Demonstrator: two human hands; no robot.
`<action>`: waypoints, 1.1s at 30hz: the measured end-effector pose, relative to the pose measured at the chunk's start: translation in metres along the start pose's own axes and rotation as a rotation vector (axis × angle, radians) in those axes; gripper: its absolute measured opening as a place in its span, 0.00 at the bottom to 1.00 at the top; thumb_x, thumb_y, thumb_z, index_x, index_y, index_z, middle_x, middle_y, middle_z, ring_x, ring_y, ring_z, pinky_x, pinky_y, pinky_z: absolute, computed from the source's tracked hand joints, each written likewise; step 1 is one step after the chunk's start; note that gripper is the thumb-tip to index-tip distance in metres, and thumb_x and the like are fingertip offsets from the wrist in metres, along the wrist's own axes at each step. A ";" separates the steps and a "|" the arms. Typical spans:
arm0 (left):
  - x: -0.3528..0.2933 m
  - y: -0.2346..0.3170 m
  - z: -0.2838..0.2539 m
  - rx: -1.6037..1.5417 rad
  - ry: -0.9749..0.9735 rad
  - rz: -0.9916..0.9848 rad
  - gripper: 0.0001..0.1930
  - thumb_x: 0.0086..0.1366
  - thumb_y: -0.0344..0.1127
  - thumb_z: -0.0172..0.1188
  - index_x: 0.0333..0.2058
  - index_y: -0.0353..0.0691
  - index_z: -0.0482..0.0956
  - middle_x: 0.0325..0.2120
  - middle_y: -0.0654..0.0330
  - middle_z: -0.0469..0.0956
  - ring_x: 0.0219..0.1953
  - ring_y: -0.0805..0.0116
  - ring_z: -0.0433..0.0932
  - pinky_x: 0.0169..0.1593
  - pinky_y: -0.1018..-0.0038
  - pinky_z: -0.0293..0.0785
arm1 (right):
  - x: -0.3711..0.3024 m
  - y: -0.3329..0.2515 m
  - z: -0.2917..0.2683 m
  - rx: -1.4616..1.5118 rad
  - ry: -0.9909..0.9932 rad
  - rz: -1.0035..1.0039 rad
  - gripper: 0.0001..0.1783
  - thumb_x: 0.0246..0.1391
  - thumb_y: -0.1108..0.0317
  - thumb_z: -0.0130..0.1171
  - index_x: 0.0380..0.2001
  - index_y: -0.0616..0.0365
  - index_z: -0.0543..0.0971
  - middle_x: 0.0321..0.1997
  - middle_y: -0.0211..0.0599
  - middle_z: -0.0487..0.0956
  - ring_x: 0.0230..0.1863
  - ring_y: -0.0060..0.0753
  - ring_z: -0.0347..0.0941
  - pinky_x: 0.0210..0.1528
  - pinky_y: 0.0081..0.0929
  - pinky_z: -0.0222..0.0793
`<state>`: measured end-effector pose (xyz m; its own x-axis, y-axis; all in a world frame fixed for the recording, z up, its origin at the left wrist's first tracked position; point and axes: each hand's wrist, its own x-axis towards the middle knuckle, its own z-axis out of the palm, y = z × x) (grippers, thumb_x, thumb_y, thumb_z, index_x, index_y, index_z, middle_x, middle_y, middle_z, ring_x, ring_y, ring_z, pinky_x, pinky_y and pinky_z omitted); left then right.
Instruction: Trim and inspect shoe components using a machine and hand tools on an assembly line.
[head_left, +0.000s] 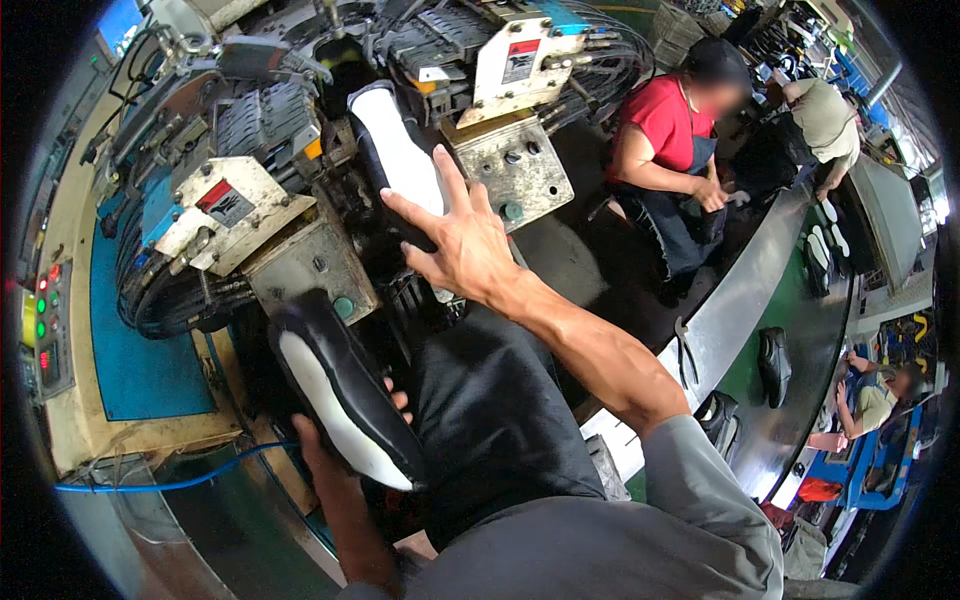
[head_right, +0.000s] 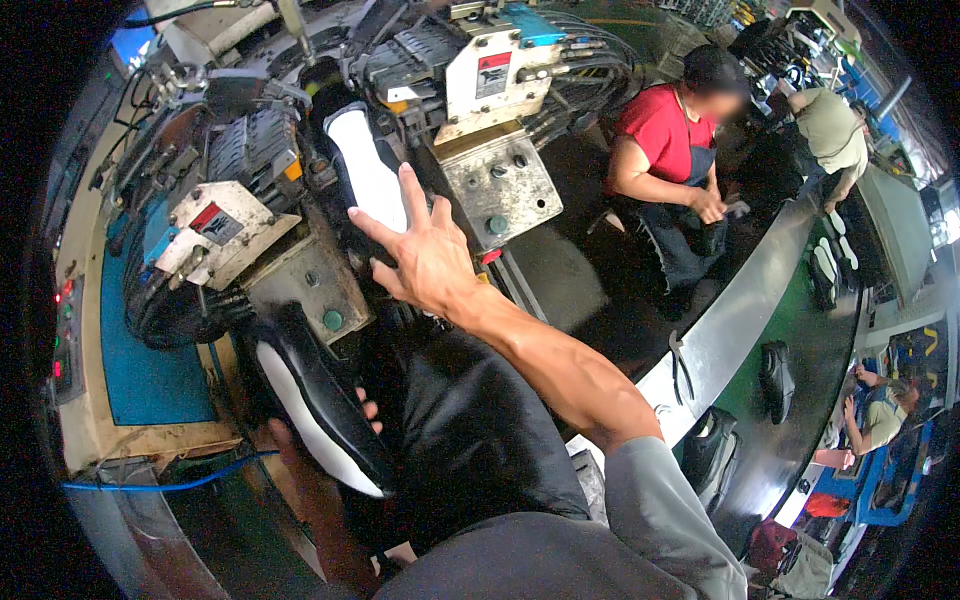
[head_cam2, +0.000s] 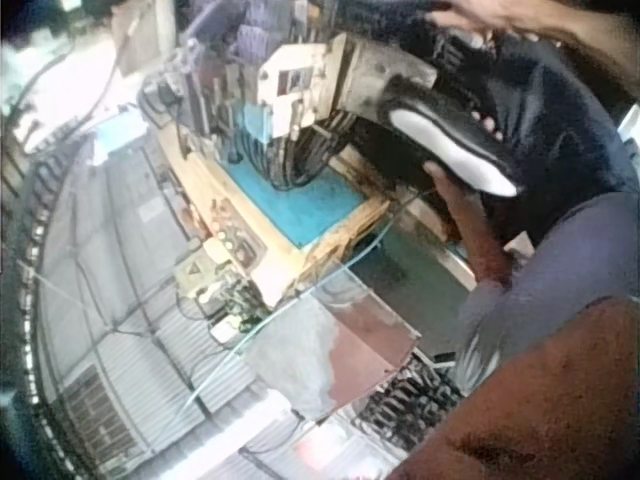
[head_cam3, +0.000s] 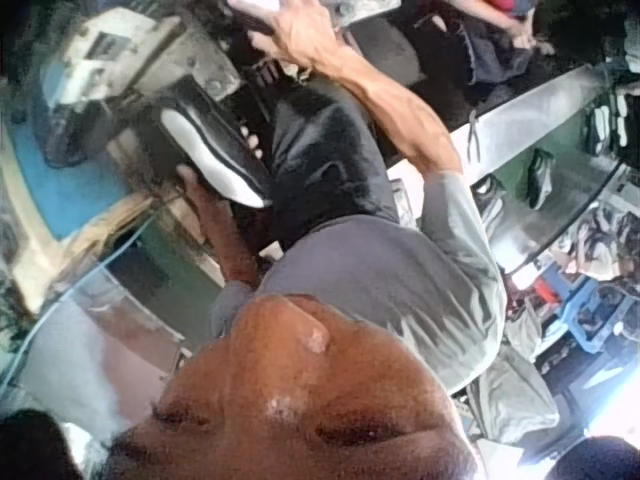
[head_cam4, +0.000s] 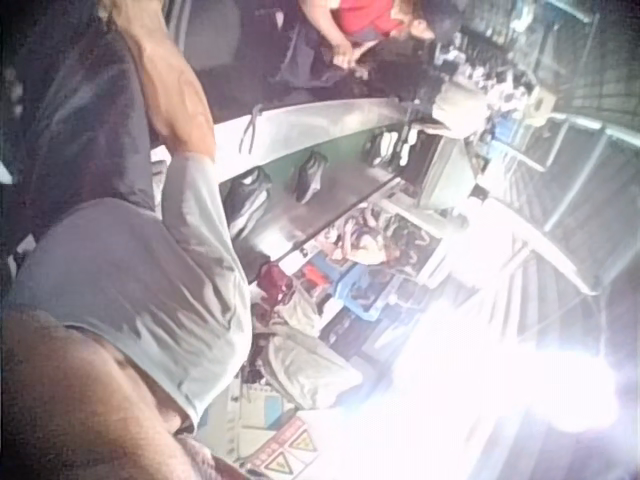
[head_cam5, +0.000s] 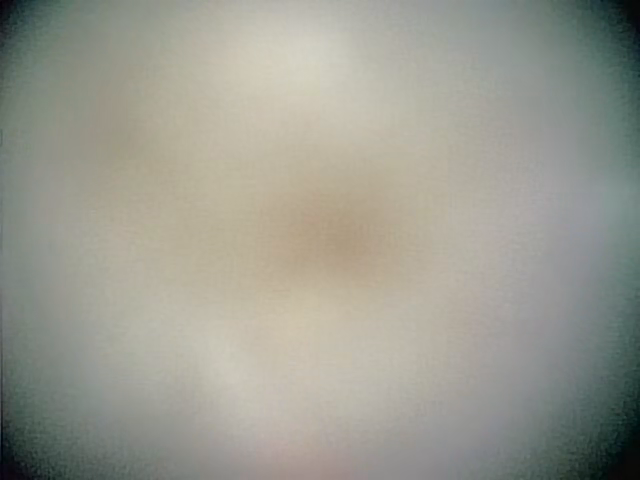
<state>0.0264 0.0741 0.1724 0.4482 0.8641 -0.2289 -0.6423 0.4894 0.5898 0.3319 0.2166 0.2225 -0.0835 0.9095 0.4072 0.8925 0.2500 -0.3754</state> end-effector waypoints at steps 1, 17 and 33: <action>-0.014 -0.011 -0.010 0.009 0.073 0.006 0.61 0.69 0.83 0.49 0.79 0.32 0.52 0.68 0.31 0.70 0.63 0.32 0.79 0.66 0.35 0.77 | 0.003 -0.004 0.003 -0.004 -0.054 0.030 0.43 0.54 0.56 0.74 0.74 0.19 0.74 0.85 0.66 0.47 0.66 0.80 0.69 0.66 0.63 0.76; -0.028 -0.079 -0.032 -0.117 0.309 -0.183 0.45 0.77 0.71 0.43 0.70 0.30 0.68 0.55 0.37 0.82 0.53 0.37 0.84 0.59 0.44 0.81 | 0.016 0.000 0.045 -0.151 0.147 -0.214 0.43 0.56 0.57 0.74 0.74 0.45 0.72 0.79 0.64 0.61 0.82 0.70 0.53 0.84 0.59 0.49; 0.035 -0.097 -0.061 0.044 0.385 -0.223 0.38 0.81 0.60 0.44 0.69 0.27 0.69 0.56 0.35 0.83 0.53 0.37 0.85 0.59 0.46 0.82 | 0.170 0.014 0.088 -0.161 0.493 -0.277 0.26 0.66 0.60 0.54 0.64 0.52 0.82 0.69 0.71 0.74 0.75 0.70 0.66 0.81 0.58 0.52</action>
<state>0.0659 0.0640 0.0600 0.3028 0.7230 -0.6210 -0.5253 0.6703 0.5242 0.2913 0.4043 0.2129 -0.1414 0.5462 0.8257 0.9263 0.3672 -0.0843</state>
